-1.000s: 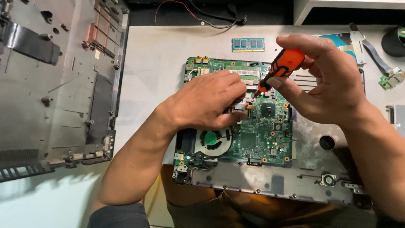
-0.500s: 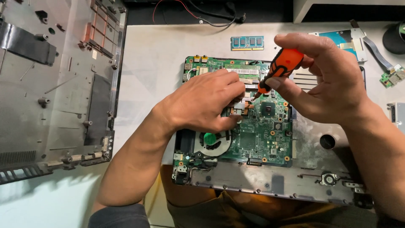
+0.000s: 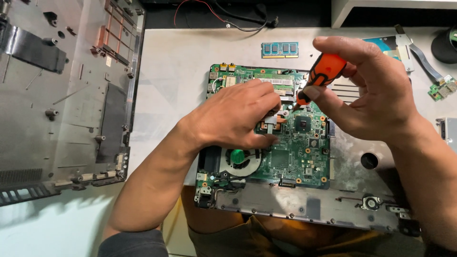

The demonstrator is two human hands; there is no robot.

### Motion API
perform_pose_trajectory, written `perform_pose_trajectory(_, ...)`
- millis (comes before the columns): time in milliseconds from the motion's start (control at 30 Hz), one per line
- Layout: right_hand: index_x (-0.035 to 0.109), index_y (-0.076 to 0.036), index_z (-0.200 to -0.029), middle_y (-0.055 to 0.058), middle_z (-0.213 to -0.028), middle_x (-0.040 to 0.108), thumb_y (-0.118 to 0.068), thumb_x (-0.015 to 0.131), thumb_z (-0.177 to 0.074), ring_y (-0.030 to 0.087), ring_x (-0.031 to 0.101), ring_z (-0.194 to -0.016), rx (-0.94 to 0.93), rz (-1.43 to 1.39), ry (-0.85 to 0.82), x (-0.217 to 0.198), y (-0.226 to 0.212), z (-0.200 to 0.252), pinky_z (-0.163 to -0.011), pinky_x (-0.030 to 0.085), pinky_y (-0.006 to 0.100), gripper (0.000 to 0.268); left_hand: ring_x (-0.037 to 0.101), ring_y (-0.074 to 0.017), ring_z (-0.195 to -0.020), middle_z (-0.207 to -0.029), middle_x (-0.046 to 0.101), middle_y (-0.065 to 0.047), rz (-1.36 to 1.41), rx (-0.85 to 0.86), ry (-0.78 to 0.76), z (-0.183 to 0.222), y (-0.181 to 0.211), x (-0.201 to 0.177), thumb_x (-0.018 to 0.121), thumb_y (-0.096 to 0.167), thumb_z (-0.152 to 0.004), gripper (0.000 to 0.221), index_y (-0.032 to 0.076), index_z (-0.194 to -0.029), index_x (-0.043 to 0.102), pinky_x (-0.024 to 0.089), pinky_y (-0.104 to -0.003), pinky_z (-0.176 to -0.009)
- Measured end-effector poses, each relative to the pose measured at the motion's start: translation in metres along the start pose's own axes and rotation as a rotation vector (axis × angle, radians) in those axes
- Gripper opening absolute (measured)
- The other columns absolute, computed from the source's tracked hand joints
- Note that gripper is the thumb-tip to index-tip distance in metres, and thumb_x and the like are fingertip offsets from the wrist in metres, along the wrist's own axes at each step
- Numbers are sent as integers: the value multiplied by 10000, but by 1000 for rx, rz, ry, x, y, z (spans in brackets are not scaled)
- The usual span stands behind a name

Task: The person uses a screwdriver to remove screws from a laptop motherboard mounted in the laptop chassis, working on the heatsink and board area, and handles small screws and components on the workbench. The laptop is already opened with the bottom cover removed and parts laid out around the work area.

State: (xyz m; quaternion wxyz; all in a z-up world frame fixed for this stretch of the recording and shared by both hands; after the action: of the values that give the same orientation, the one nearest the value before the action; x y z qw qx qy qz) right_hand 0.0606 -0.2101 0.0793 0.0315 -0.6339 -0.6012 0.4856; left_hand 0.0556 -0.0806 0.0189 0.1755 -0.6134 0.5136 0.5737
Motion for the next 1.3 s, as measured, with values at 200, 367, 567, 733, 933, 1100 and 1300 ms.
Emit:
perform_pose_trajectory(200,463,125,-1423,222,-1146,618,143,791,-912,256,692,-933,-12,56,-31,5,1,-3,-862,626,339,607,506,-234,-816,-873,506,-52,15,5,3,-2,0,-1,589,532,-974,439,105,-923,498,482,-413,-702)
perform_pose_trajectory(367,450,117,-1421,242,-1207,600,146,800,-915,264,692,-968,-30,33,-15,3,0,-1,-900,641,336,616,526,-232,-787,-865,528,-60,41,34,54,-2,3,-6,312,594,-1035,556,91,-913,517,492,-406,-680)
perform_pose_trajectory(567,497,108,-1403,220,-1129,651,114,833,-897,250,688,-885,-40,118,-36,4,-1,-3,-778,595,326,607,545,-231,-820,-900,553,-60,51,-7,21,-4,-2,0,613,283,-989,210,85,-959,552,502,-394,-691)
perform_pose_trajectory(733,499,94,-1422,186,-1089,643,128,814,-889,241,676,-896,-5,94,-44,6,-2,-4,-841,606,338,620,574,-215,-835,-931,584,-60,33,-18,49,-8,-2,-2,617,202,-997,151,82,-998,525,545,-378,-732)
perform_pose_trajectory(933,504,110,-1424,218,-1118,647,112,844,-887,267,687,-912,-8,109,-31,5,0,-4,-873,632,366,635,614,-210,-880,-950,619,-45,183,3,142,-14,-1,-8,632,122,-982,184,78,-1151,572,542,-367,-790)
perform_pose_trajectory(1100,565,78,-1406,198,-1092,688,29,914,-850,262,647,-845,-65,227,-39,4,-4,-5,-767,545,368,659,641,-211,-830,-956,678,-60,305,31,208,-17,6,-19,683,147,-950,243,51,-1150,584,536,-356,-748)
perform_pose_trajectory(1300,479,104,-1424,279,-1305,658,88,713,-885,328,737,-1087,-164,7,-151,10,-7,-4,-973,625,381,588,664,-130,-710,-855,727,-18,608,-29,220,-19,4,-30,705,196,-929,243,79,-1127,626,498,-265,-531)
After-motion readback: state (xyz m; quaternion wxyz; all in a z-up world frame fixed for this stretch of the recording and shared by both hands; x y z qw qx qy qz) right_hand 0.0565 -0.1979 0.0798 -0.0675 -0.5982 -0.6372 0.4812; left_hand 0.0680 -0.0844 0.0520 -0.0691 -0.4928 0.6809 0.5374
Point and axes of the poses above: each hand's wrist, its own z-axis away from the middle knuckle, its own x-axis out of the palm, y = z × x, the point moved 10 cm from there along -z, towards the middle knuckle
